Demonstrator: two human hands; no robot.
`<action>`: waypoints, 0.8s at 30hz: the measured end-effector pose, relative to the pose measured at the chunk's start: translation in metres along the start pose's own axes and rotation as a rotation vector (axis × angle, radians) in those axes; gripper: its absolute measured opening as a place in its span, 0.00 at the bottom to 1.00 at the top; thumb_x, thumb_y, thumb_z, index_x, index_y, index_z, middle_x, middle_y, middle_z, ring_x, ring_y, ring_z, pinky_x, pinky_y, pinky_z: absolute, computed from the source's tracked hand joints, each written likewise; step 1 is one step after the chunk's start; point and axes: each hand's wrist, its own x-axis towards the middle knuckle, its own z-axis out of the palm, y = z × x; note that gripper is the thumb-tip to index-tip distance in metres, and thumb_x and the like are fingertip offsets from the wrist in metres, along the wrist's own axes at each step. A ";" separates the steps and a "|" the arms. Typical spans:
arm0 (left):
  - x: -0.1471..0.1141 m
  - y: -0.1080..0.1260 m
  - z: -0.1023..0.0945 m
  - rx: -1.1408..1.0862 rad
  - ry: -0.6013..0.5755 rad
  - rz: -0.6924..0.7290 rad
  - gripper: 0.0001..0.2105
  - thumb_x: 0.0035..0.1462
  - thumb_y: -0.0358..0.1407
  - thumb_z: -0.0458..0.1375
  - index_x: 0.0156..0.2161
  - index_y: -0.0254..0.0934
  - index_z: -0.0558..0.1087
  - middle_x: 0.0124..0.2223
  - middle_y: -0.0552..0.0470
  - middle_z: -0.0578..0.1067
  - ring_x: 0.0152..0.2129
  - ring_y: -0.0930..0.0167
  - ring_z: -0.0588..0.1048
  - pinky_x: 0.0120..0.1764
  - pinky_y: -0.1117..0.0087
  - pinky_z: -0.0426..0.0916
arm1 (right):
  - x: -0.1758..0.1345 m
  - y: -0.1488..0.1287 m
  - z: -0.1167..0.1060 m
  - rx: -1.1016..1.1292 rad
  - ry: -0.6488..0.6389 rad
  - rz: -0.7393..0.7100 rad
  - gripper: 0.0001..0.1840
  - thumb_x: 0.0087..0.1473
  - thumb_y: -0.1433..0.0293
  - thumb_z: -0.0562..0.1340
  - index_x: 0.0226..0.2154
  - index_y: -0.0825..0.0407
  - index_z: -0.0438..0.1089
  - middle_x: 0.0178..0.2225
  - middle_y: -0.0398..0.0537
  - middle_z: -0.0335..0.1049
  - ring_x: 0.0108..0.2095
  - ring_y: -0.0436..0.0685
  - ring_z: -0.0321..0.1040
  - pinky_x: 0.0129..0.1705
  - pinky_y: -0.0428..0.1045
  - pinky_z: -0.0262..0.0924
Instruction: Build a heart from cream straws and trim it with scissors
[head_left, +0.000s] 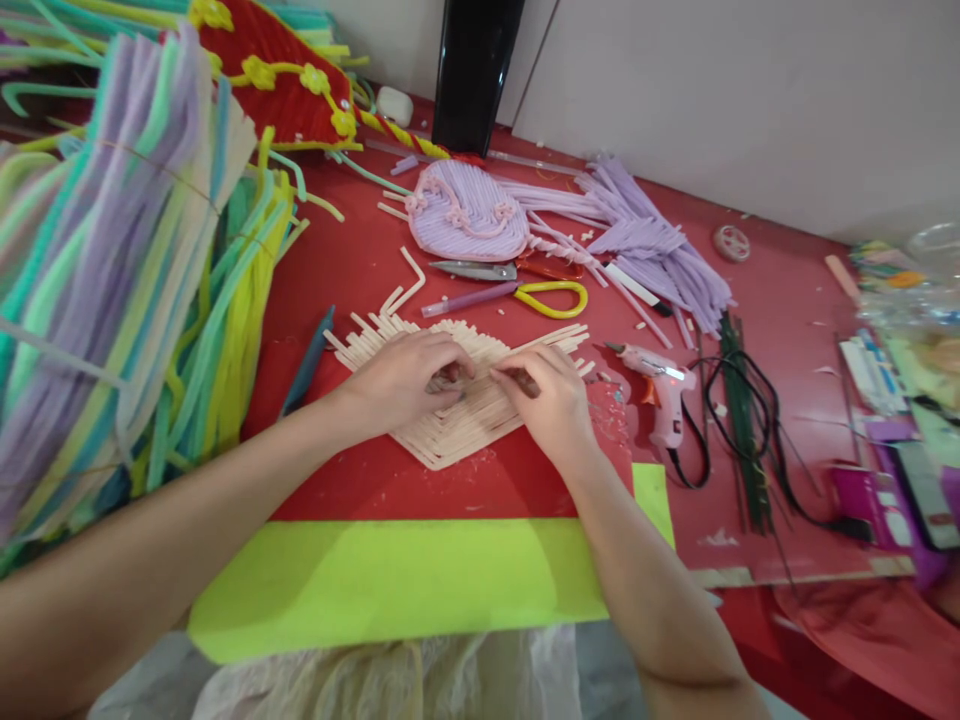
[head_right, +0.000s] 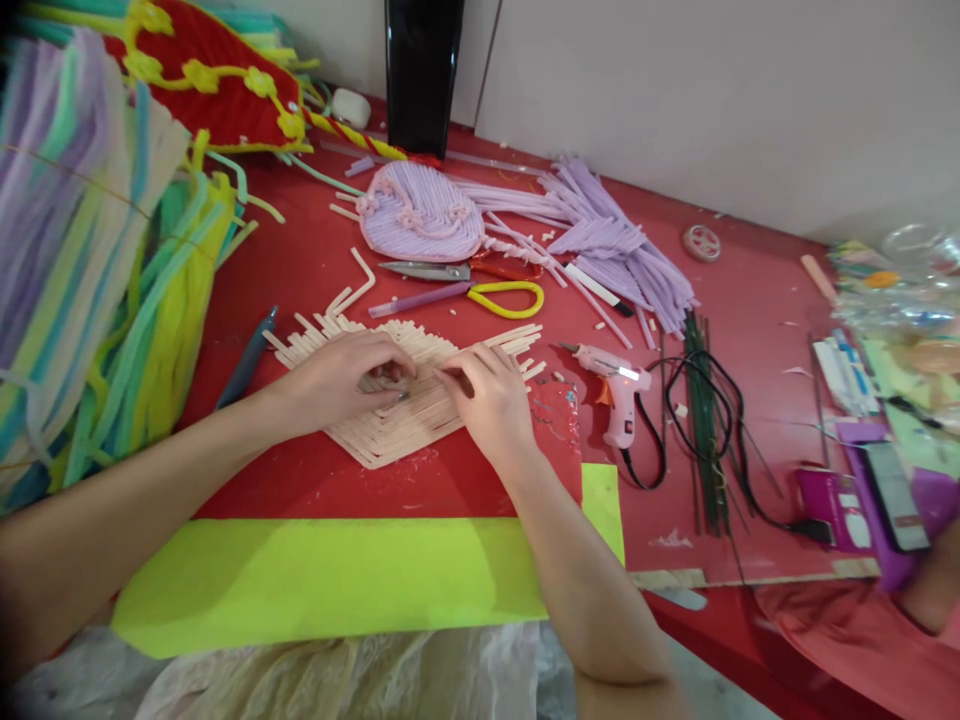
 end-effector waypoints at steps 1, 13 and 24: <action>0.000 0.000 0.000 0.003 -0.006 -0.001 0.07 0.51 0.30 0.60 0.38 0.37 0.72 0.35 0.53 0.75 0.32 0.71 0.72 0.37 0.69 0.64 | 0.001 0.000 0.000 -0.024 -0.019 -0.009 0.05 0.59 0.70 0.61 0.31 0.50 0.69 0.30 0.46 0.69 0.35 0.55 0.65 0.40 0.52 0.59; 0.000 0.000 -0.001 0.004 -0.029 0.003 0.07 0.52 0.30 0.61 0.38 0.37 0.72 0.37 0.52 0.75 0.34 0.70 0.72 0.39 0.68 0.64 | 0.002 -0.004 0.000 -0.129 -0.093 -0.033 0.07 0.61 0.69 0.58 0.30 0.50 0.64 0.32 0.46 0.68 0.37 0.57 0.64 0.41 0.51 0.55; -0.002 0.000 -0.002 0.113 -0.096 0.089 0.04 0.58 0.33 0.58 0.40 0.38 0.71 0.41 0.51 0.74 0.41 0.66 0.71 0.43 0.65 0.62 | 0.000 -0.006 0.001 -0.198 -0.131 -0.042 0.05 0.61 0.72 0.57 0.32 0.50 0.63 0.33 0.48 0.68 0.39 0.59 0.64 0.41 0.52 0.55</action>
